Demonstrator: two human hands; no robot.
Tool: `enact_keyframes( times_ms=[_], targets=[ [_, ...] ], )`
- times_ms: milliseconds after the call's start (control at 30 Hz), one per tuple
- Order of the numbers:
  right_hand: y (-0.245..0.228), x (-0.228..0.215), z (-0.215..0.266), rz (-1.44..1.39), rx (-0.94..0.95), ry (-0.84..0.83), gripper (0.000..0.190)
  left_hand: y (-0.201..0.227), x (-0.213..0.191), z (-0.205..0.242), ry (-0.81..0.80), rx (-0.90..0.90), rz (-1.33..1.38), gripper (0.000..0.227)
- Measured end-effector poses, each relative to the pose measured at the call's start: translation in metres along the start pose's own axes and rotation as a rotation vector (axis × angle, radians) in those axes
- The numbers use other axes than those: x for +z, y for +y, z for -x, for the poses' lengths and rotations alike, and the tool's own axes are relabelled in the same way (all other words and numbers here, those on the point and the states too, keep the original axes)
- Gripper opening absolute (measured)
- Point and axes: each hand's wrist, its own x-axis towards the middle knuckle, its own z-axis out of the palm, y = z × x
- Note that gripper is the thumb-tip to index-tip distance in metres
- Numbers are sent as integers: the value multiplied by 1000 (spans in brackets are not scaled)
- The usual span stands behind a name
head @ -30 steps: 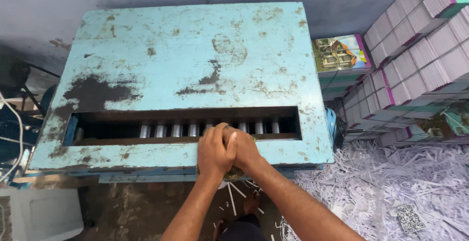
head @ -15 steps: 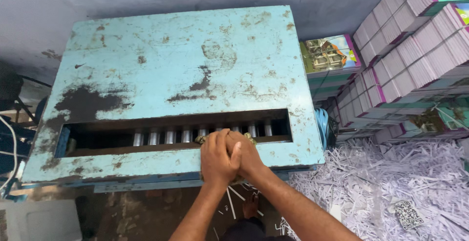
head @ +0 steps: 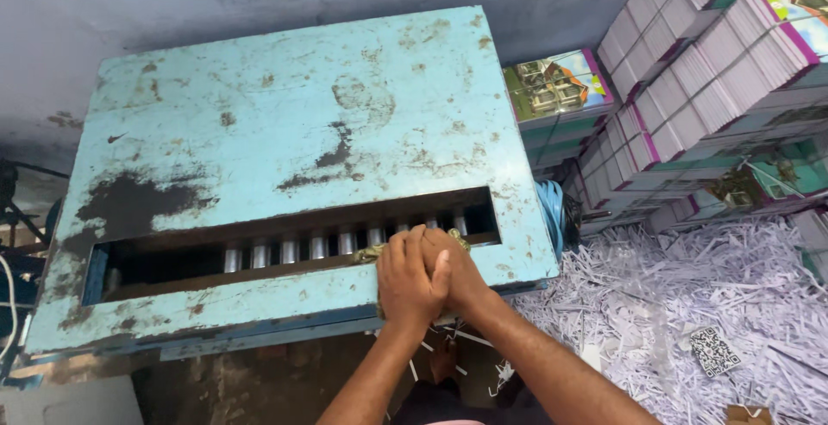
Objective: The person wipes the top and sides of a light-blue industrial machine using a green cloth. They clean the top surface, the recessed roller area, and the side panels, occasionally unfolding the cloth to use a cleaner section.
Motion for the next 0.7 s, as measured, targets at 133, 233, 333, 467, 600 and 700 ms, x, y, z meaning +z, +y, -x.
enact_keyframes(
  times_ms=[133, 233, 333, 467, 600, 700],
  targets=[
    [9, -15, 6, 46, 27, -50, 38, 13, 12, -2, -25, 6, -1, 56],
    [20, -18, 11, 57, 123, -69, 32, 19, 20, -3, -30, -3, -11, 55],
    [27, -21, 12, 28, 159, -108, 31, 22, 25, -5, -26, 0, -17, 54],
    [29, -30, 4, -66, 263, -183, 25, 24, 28, -7, -45, -28, -21, 54],
    [29, -42, 3, -108, 399, -245, 26, 28, 38, -13, -77, -83, -33, 51],
    [38, -52, 9, -114, 343, -232, 27, 38, 45, -16, -87, -111, -24, 50]
  ],
)
